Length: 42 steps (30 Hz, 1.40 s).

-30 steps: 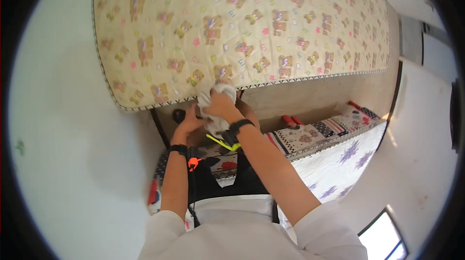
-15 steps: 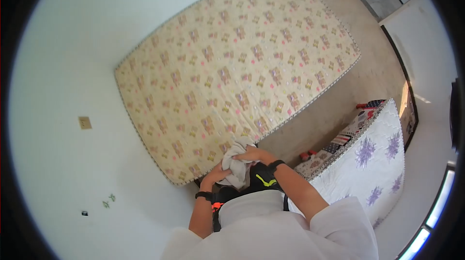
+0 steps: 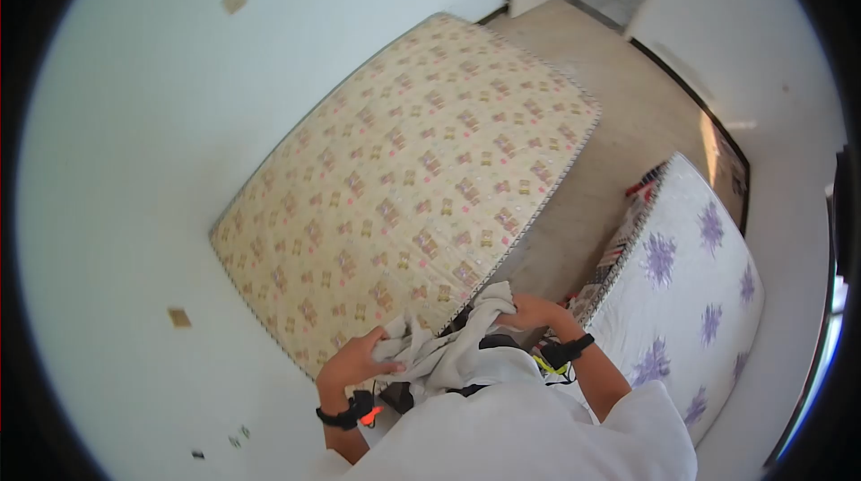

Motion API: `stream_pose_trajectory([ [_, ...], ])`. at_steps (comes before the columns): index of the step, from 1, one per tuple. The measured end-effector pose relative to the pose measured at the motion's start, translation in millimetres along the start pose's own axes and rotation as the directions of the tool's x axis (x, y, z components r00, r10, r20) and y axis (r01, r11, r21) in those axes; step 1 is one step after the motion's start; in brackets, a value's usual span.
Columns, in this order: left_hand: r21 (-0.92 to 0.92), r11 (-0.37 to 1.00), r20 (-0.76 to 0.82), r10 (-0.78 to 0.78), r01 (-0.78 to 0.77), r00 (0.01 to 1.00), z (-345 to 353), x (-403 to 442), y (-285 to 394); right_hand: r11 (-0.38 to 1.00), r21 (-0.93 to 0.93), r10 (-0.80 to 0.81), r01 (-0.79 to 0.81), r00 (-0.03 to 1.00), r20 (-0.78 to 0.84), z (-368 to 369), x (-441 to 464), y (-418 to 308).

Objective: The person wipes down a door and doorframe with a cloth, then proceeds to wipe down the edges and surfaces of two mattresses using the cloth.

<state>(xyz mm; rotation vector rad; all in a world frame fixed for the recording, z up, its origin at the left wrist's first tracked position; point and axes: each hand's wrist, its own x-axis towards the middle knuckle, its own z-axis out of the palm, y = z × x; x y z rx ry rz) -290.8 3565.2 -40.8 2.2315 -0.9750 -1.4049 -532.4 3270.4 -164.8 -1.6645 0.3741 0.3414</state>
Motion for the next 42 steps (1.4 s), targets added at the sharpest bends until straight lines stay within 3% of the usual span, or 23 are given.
stream_pose_trajectory([
  [4, 0.036, 0.939, -0.173, 0.343, -0.342, 0.923, -23, 6, -44, 0.962, 0.174, 0.266, -0.212, 0.872, -0.411, 19, -34, 36],
  [5, -0.500, 0.743, -0.385, 0.270, -0.445, 0.883, -20, 28, -53, 0.943, 0.246, 0.315, -0.225, 0.843, -0.436, 20, -38, 45],
  [6, -0.841, 0.265, -0.479, 0.044, -0.473, 0.877, -4, 45, -62, 0.912, 0.323, 0.381, -0.252, 0.814, -0.438, 29, -45, 49],
  [7, -0.790, 0.235, -0.574, 0.043, -0.567, 0.818, 7, 53, -57, 0.871, 0.405, 0.448, -0.278, 0.786, -0.425, 44, -55, 59],
  [9, -0.614, 0.168, -0.776, 0.046, -0.771, 0.629, 15, 85, -30, 0.856, 0.187, 0.516, -0.482, 0.777, -0.361, 51, -71, 57],
  [11, -0.631, 0.089, -0.748, 0.198, -0.771, 0.634, 24, 105, -10, 0.852, 0.099, 0.521, -0.515, 0.811, -0.266, 51, -92, -19],
  [12, -0.642, 0.054, -0.727, 0.277, -0.765, 0.629, 28, 111, 3, 0.924, 0.156, 0.381, -0.349, 0.870, -0.311, 61, -98, -4],
  [15, -0.853, 0.108, -0.451, 0.340, -0.511, 0.825, 47, 116, 59, 0.899, 0.219, 0.423, -0.378, 0.879, -0.219, 61, -113, 25],
  [16, -0.533, 0.435, -0.513, 0.517, -0.726, 0.686, 56, 126, 70, 0.867, 0.212, 0.490, -0.450, 0.848, -0.203, 48, -124, 3],
  [17, -0.054, 0.589, -0.458, 0.703, -0.807, 0.544, 66, 140, 77, 0.889, 0.289, 0.433, -0.357, 0.859, -0.272, 41, -135, 0],
  [18, 0.449, 0.526, -0.293, 0.850, -0.723, 0.437, 77, 155, 83, 0.899, 0.359, 0.377, -0.251, 0.861, -0.342, 36, -144, 0],
  [19, -0.016, 0.601, -0.269, 0.767, -0.799, 0.583, 97, 174, 90, 0.897, 0.420, 0.323, -0.137, 0.852, -0.412, 33, -153, 5],
  [20, -0.471, 0.577, -0.163, 0.686, -0.667, 0.709, 117, 188, 101, 0.900, 0.431, 0.137, 0.068, 0.894, -0.428, 29, -157, 39],
  [22, -0.330, 0.540, 0.073, 0.832, -0.774, 0.549, 111, 168, 213, 0.870, 0.459, 0.027, 0.181, 0.911, -0.411, 7, -172, 50],
  [24, -0.351, 0.705, 0.294, 0.707, -0.616, 0.643, 145, 190, 267, 0.834, 0.473, -0.082, 0.285, 0.911, -0.404, -23, -193, 65],
  [27, -0.422, 0.849, 0.515, 0.512, -0.317, 0.688, 185, 229, 311, 0.790, 0.507, 0.055, 0.344, 0.784, -0.618, -56, -208, 121],
  [29, -0.536, 0.843, 0.578, 0.404, -0.043, 0.709, 211, 249, 337, 0.263, 0.759, 0.086, 0.596, 0.769, -0.634, -95, -222, 85],
  [30, -0.479, 0.875, 0.670, 0.312, 0.071, 0.673, 210, 253, 365, 0.195, 0.771, 0.158, 0.607, 0.756, -0.635, -118, -231, 85],
  [32, -0.374, 0.861, 0.579, 0.507, -0.345, 0.638, 218, 295, 375, 0.125, 0.721, 0.232, 0.681, 0.687, -0.689, -160, -238, 89],
  [34, -0.146, 0.770, 0.564, 0.581, -0.622, 0.587, 215, 327, 392, 0.212, 0.663, 0.188, 0.718, 0.635, -0.749, -206, -243, 112],
  [37, -0.351, 0.892, 0.633, 0.449, -0.284, 0.630, 205, 323, 443, 0.230, 0.579, 0.138, 0.782, 0.563, -0.815, -253, -251, 128],
  [41, -0.303, 0.757, 0.538, 0.637, -0.579, 0.551, 219, 342, 478, 0.177, 0.573, 0.047, 0.800, 0.575, -0.817, -273, -248, 126],
  [42, -0.102, 0.582, 0.582, 0.693, -0.807, 0.426, 229, 377, 465, 0.159, 0.641, -0.040, 0.751, 0.653, -0.756, -274, -239, 138],
])
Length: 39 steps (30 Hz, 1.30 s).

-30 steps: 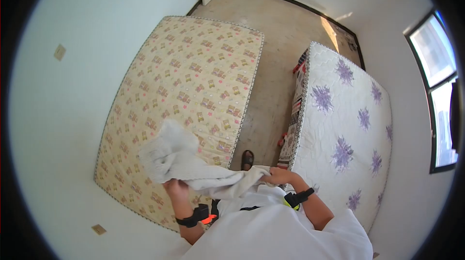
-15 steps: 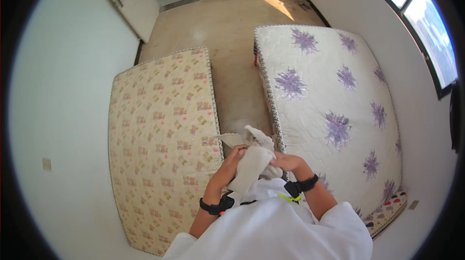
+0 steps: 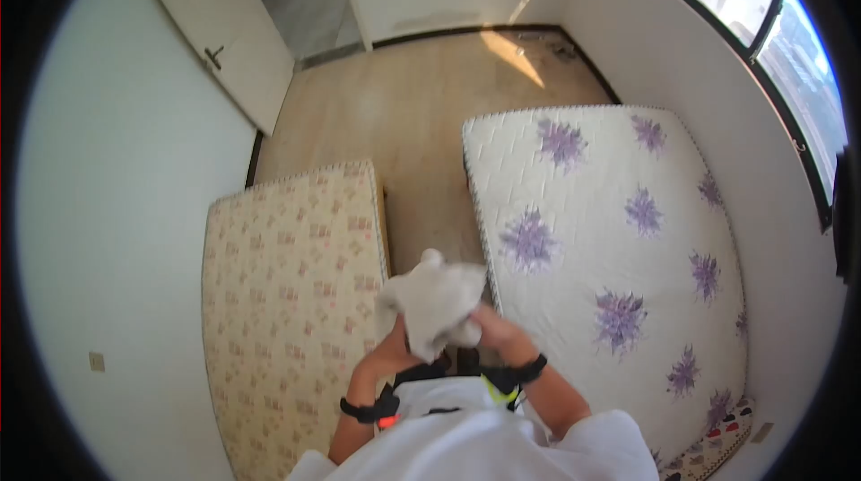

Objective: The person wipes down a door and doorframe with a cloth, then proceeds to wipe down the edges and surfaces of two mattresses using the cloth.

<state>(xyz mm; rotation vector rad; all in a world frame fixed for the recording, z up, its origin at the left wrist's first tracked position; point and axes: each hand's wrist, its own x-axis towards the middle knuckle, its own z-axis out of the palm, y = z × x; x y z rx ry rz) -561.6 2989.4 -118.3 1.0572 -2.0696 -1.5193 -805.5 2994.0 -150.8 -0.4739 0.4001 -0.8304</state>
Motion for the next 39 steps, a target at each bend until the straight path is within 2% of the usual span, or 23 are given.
stream_pose_trajectory([
  [1, 0.315, 0.938, 0.062, 0.129, -0.142, 0.990, 0, 12, -37, 0.940, -0.327, 0.112, -0.099, 0.993, 0.022, 0, 2, 0],
  [2, -0.066, 0.997, -0.132, 0.027, -0.036, 0.991, 16, 3, -92, 0.915, -0.399, 0.120, -0.052, 0.982, 0.146, -1, 15, -16],
  [4, 0.359, 0.928, -0.327, 0.026, 0.099, 0.945, -3, 9, -93, 0.863, -0.505, 0.200, 0.008, 0.912, 0.357, 4, 31, -33],
  [6, 0.185, 0.957, -0.379, -0.140, 0.224, 0.915, -23, 19, -56, 0.813, -0.580, 0.315, 0.058, 0.794, 0.520, 12, 42, -44],
  [7, 0.047, 0.978, -0.391, -0.170, 0.204, 0.904, -36, 27, -51, 0.786, -0.612, 0.378, 0.085, 0.717, 0.586, 15, 48, -52],
  [8, -0.101, 0.980, -0.404, -0.197, 0.170, 0.893, -52, 37, -45, 0.790, -0.599, 0.343, 0.130, 0.717, 0.607, 16, 57, -69],
  [10, -0.439, 0.898, -0.425, -0.228, 0.021, 0.876, -91, 59, -35, 0.841, -0.534, 0.260, 0.088, 0.800, 0.541, 25, 66, -106],
  [13, -0.816, 0.494, -0.450, -0.219, -0.300, 0.866, -158, 93, -19, 0.884, -0.465, 0.111, 0.056, 0.940, 0.324, -10, 96, -131],
  [15, -0.884, 0.209, -0.457, -0.196, -0.418, 0.868, -197, 117, -9, 0.893, -0.368, -0.223, 0.261, 0.964, 0.144, -4, 125, -143],
  [18, -0.889, 0.028, -0.455, -0.168, -0.457, 0.875, -243, 152, -9, 0.765, -0.415, -0.586, 0.492, 0.799, -0.134, 25, 177, -173],
  [21, -0.901, -0.028, -0.427, -0.120, -0.433, 0.896, -274, 195, -30, 0.769, -0.443, -0.612, 0.461, 0.731, -0.302, 12, 202, -179],
  [23, -0.890, -0.085, -0.423, -0.205, -0.447, 0.882, -292, 226, -34, 0.866, -0.270, -0.500, 0.421, 0.761, -0.414, -27, 221, -190],
  [25, -0.874, -0.077, -0.440, -0.295, -0.480, 0.848, -308, 246, -50, 0.835, -0.464, -0.456, 0.295, 0.843, -0.285, -54, 245, -211],
  [27, -0.859, -0.015, -0.466, -0.391, -0.512, 0.793, -322, 262, -73, 0.603, -0.787, -0.308, 0.129, 0.948, -0.080, -69, 287, -255],
  [28, -0.865, 0.043, -0.489, -0.288, -0.500, 0.823, -328, 264, -78, 0.496, -0.858, -0.160, -0.131, 0.958, -0.239, -72, 316, -273],
  [29, -0.867, 0.099, -0.498, -0.185, -0.488, 0.847, -334, 264, -81, 0.337, -0.863, -0.032, -0.377, 0.911, -0.411, -75, 342, -285],
  [30, -0.858, 0.159, -0.504, -0.070, -0.489, 0.861, -343, 269, -87, 0.060, -0.941, -0.140, -0.332, 0.931, -0.337, -77, 363, -293],
  [32, -0.860, 0.472, -0.233, -0.025, -0.194, 0.972, -350, 266, -157, 0.112, -0.964, -0.023, -0.240, 0.969, -0.244, -110, 404, -303],
  [34, -0.669, 0.739, -0.008, -0.119, 0.083, 0.993, -379, 288, -161, 0.022, -0.977, 0.100, -0.212, 0.973, -0.209, -159, 453, -306],
  [35, -0.524, 0.828, 0.056, -0.204, 0.203, 0.977, -404, 323, -118, -0.019, -0.982, 0.161, -0.189, 0.969, -0.190, -183, 478, -309],
  [37, -0.603, 0.785, -0.028, -0.198, 0.142, 0.980, -424, 359, -121, -0.040, -0.999, 0.117, -0.018, 0.993, -0.022, -215, 528, -315],
  [38, -0.782, 0.622, -0.167, -0.129, -0.052, 0.977, -405, 357, -170, -0.075, -0.996, 0.128, 0.036, 0.991, 0.026, -217, 555, -328],
  [39, -0.883, 0.447, -0.217, -0.125, -0.140, 0.968, -418, 374, -152, -0.157, -0.987, 0.206, 0.018, 0.978, -0.015, -188, 579, -357],
])
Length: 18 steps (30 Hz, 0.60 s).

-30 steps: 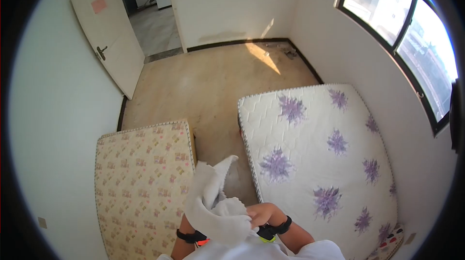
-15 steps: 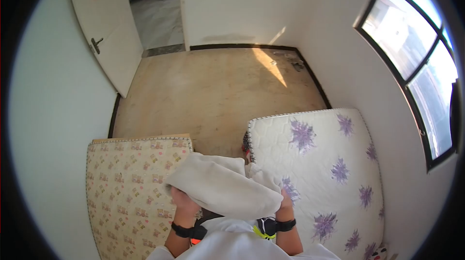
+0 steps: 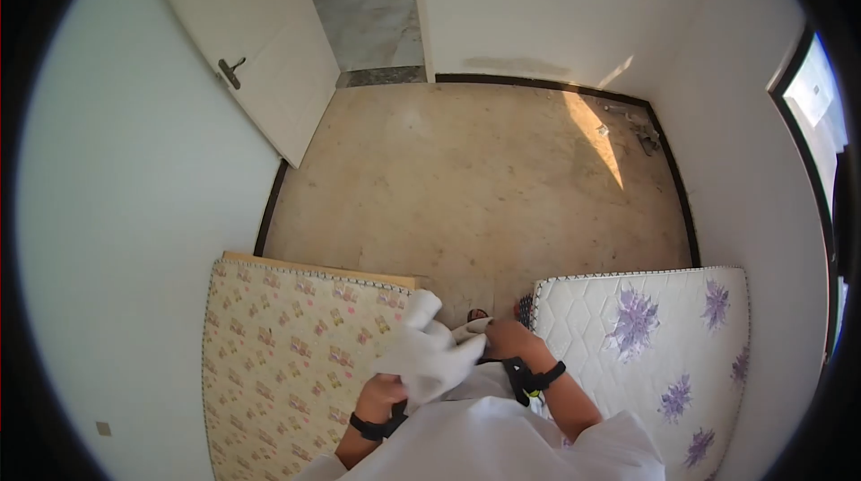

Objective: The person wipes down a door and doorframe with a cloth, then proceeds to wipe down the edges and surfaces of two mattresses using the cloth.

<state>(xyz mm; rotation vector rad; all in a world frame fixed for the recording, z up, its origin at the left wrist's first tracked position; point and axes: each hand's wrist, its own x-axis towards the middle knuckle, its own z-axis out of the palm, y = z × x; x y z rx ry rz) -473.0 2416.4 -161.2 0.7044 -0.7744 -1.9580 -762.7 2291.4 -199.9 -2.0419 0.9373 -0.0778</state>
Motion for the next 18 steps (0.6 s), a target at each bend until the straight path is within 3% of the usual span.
stream_pose_trajectory([
  [1, -0.225, 0.973, -0.020, 0.047, -0.050, 0.999, 14, 17, 17, 0.996, -0.087, 0.044, -0.036, 0.995, 0.087, -26, 13, -12],
  [2, -0.427, 0.899, -0.039, 0.094, -0.102, 0.995, 28, 34, 33, 1.000, 0.006, -0.007, 0.006, 0.987, 0.162, -33, 34, -1],
  [3, -0.384, 0.920, -0.027, 0.074, -0.079, 0.997, 55, 54, 70, 0.994, 0.104, -0.059, 0.035, 0.970, 0.236, -40, 54, 10],
  [4, -0.255, 0.966, -0.068, 0.025, -0.041, 0.997, 65, 62, 91, 0.963, 0.269, -0.088, 0.004, 0.949, 0.303, -70, 69, -11],
  [5, -0.125, 0.992, -0.108, -0.024, 0.011, 0.994, 74, 70, 113, 0.970, 0.225, -0.156, 0.087, 0.938, 0.309, -83, 85, -15],
  [7, 0.088, 0.991, -0.225, 0.119, -0.102, 0.967, 73, 82, 131, 0.957, 0.133, -0.287, 0.257, 0.901, 0.327, -111, 114, -17],
  [8, 0.199, 0.970, -0.264, 0.193, -0.142, 0.945, 67, 91, 138, 0.954, 0.171, -0.293, 0.246, 0.886, 0.360, -147, 118, -45],
  [10, 0.402, 0.910, -0.379, 0.061, 0.104, 0.923, 23, 111, 152, 0.771, 0.538, -0.596, 0.342, 0.685, 0.419, -135, 154, -24],
  [12, 0.666, 0.719, -0.386, 0.103, 0.200, 0.917, -22, 132, 164, 0.663, 0.699, -0.629, 0.268, 0.705, 0.327, -128, 153, -10],
  [14, 0.928, 0.356, -0.198, 0.237, 0.105, 0.951, -56, 155, 176, 0.487, 0.824, -0.766, 0.290, 0.595, 0.243, -133, 174, -18],
  [15, 0.819, 0.504, -0.397, 0.154, 0.274, 0.905, -55, 163, 183, 0.434, 0.761, -0.832, 0.482, 0.538, 0.134, -165, 183, -48],
  [16, 0.589, 0.757, -0.583, 0.155, 0.284, 0.798, -51, 158, 180, 0.364, 0.664, -0.882, 0.653, 0.470, 0.022, -196, 191, -78],
  [18, 0.522, 0.831, -0.642, 0.238, 0.189, 0.729, -66, 172, 187, 0.461, 0.434, -0.876, 0.774, 0.475, 0.084, -212, 223, -109],
])
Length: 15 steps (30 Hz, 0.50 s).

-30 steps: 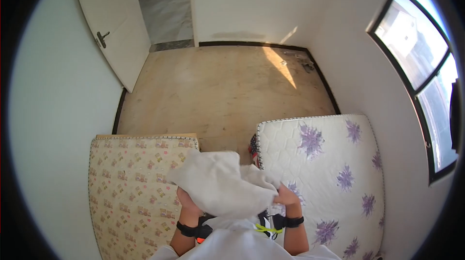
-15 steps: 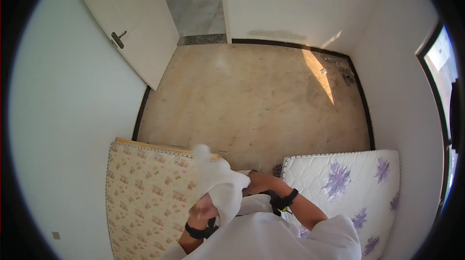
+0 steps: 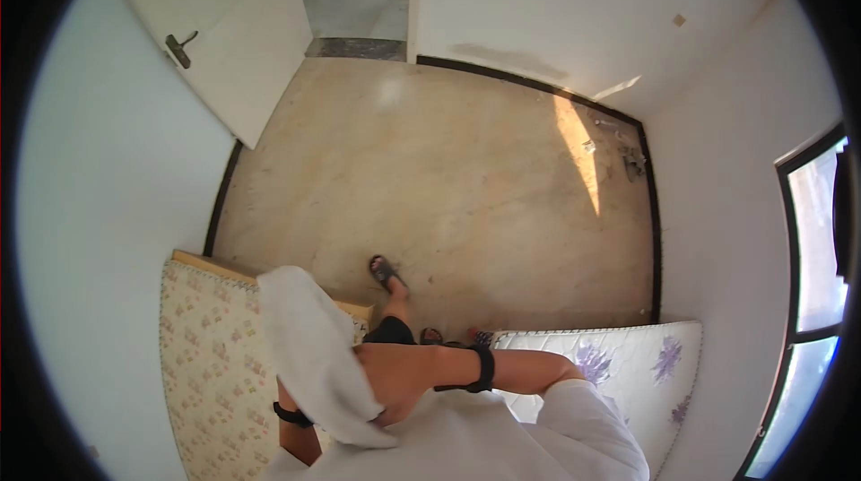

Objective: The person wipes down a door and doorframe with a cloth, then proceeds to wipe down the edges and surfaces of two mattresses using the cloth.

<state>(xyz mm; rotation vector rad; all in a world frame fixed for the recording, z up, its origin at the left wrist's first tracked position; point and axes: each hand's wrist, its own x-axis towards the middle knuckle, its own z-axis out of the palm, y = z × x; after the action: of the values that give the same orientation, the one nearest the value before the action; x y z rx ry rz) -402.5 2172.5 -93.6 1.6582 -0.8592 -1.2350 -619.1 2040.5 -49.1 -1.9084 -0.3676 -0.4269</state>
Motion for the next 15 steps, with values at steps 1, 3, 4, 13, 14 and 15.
stream_pose_trajectory([
  [1, -0.023, 0.999, -0.040, 0.030, -0.031, 0.999, -3, 17, 0, 0.997, -0.071, 0.007, -0.005, 1.000, 0.022, -19, 21, 0],
  [3, -0.013, 0.995, -0.078, 0.093, -0.094, 0.993, -16, 63, 0, 0.983, -0.178, 0.067, -0.051, 0.994, 0.085, -43, 44, 19],
  [4, -0.002, 0.992, -0.091, 0.125, -0.126, 0.988, -25, 86, 4, 0.972, -0.220, 0.109, -0.077, 0.985, 0.136, -57, 53, 38],
  [13, 0.040, 0.957, -0.283, 0.286, -0.287, 0.915, -85, 218, 33, 0.940, -0.304, 0.278, -0.153, 0.862, 0.425, -136, 133, 169],
  [14, 0.069, 0.947, -0.307, 0.320, -0.315, 0.896, -82, 229, 35, 0.944, -0.283, 0.274, -0.167, 0.876, 0.398, -141, 129, 199],
  [15, 0.121, 0.929, -0.334, 0.369, -0.349, 0.867, -79, 241, 40, 0.950, -0.258, 0.265, -0.175, 0.890, 0.371, -149, 134, 219],
])
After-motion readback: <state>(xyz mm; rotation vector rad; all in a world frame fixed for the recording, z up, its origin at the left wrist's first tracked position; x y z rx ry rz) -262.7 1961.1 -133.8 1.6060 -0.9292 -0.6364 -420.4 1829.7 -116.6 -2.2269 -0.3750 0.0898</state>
